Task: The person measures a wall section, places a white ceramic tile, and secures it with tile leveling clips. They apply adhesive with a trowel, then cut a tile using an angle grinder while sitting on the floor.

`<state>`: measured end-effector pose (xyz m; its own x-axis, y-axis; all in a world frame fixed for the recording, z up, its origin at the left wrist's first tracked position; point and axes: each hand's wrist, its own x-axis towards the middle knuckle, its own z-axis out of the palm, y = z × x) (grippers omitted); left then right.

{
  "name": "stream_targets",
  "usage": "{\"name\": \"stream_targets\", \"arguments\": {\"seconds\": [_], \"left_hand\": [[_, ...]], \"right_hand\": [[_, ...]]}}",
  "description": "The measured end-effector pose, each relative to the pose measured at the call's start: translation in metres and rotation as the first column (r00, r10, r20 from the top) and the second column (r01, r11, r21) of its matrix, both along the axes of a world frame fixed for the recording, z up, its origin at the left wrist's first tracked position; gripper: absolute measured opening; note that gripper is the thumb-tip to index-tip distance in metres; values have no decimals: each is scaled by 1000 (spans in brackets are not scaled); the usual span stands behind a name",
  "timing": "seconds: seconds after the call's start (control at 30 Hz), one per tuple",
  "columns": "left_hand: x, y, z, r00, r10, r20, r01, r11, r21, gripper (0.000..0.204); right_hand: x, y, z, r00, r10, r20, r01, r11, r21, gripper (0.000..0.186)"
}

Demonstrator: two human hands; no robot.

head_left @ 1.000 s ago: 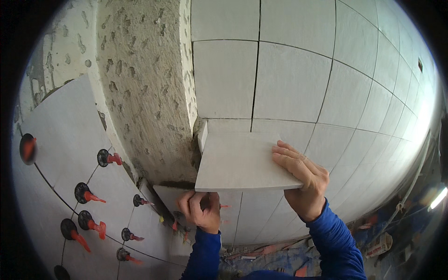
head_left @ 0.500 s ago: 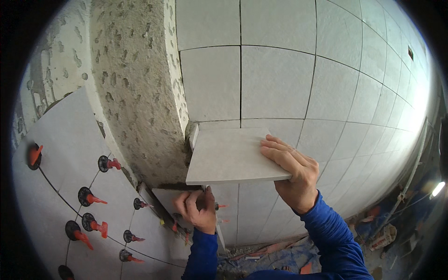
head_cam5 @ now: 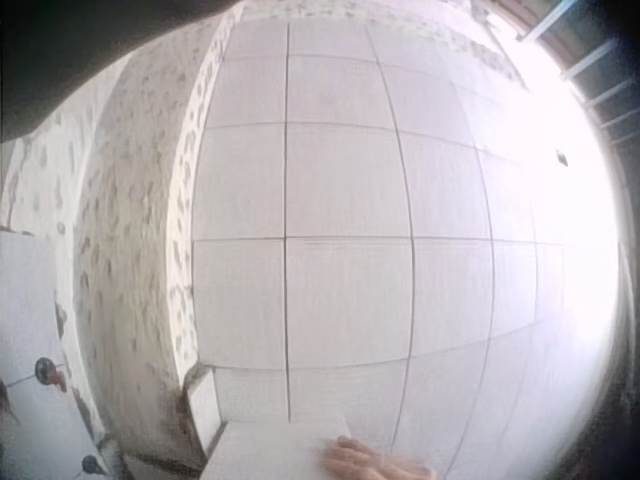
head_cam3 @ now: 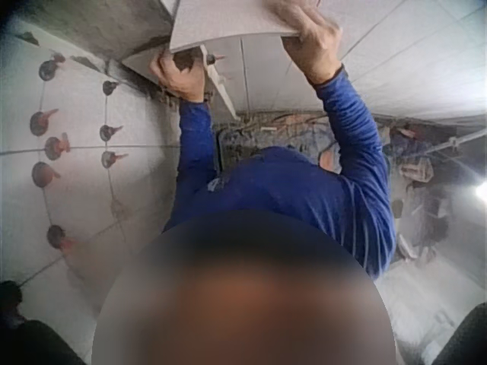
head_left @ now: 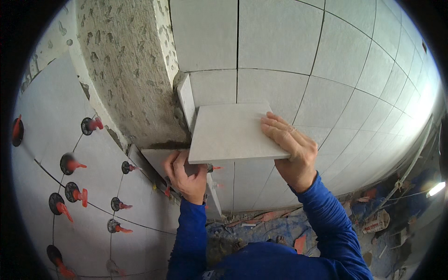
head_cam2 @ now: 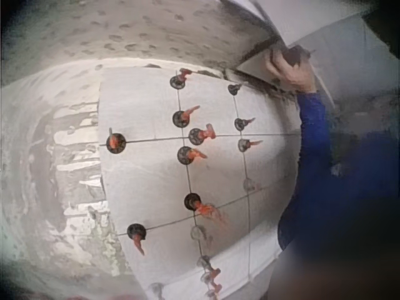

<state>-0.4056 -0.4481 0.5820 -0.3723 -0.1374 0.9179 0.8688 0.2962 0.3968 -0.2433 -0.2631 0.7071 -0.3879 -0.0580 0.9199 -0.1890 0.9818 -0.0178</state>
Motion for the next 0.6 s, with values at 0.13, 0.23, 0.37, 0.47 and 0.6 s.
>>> {"name": "stream_targets", "arguments": {"seconds": [0.13,0.23,0.37,0.47,0.6], "left_hand": [[0,-7,0,995,-98,28,97,995,34,45],[3,-7,3,998,-58,34,58,998,-1,40],[6,-1,9,1000,1,21,-1,1000,-18,35],[7,3,10,1000,13,9,-13,1000,3,33],[7,7,11,1000,30,-10,-29,999,14,31]], "right_hand": [[1,-2,-34,1000,-8,-3,8,1000,1,48],[-1,-6,-49,999,18,38,-17,1000,-13,46],[-6,-9,-59,999,20,25,-19,1000,-7,41],[-6,-9,-62,999,19,36,-18,1000,-16,38],[-5,-9,-61,998,14,66,-13,1000,-23,38]]}}
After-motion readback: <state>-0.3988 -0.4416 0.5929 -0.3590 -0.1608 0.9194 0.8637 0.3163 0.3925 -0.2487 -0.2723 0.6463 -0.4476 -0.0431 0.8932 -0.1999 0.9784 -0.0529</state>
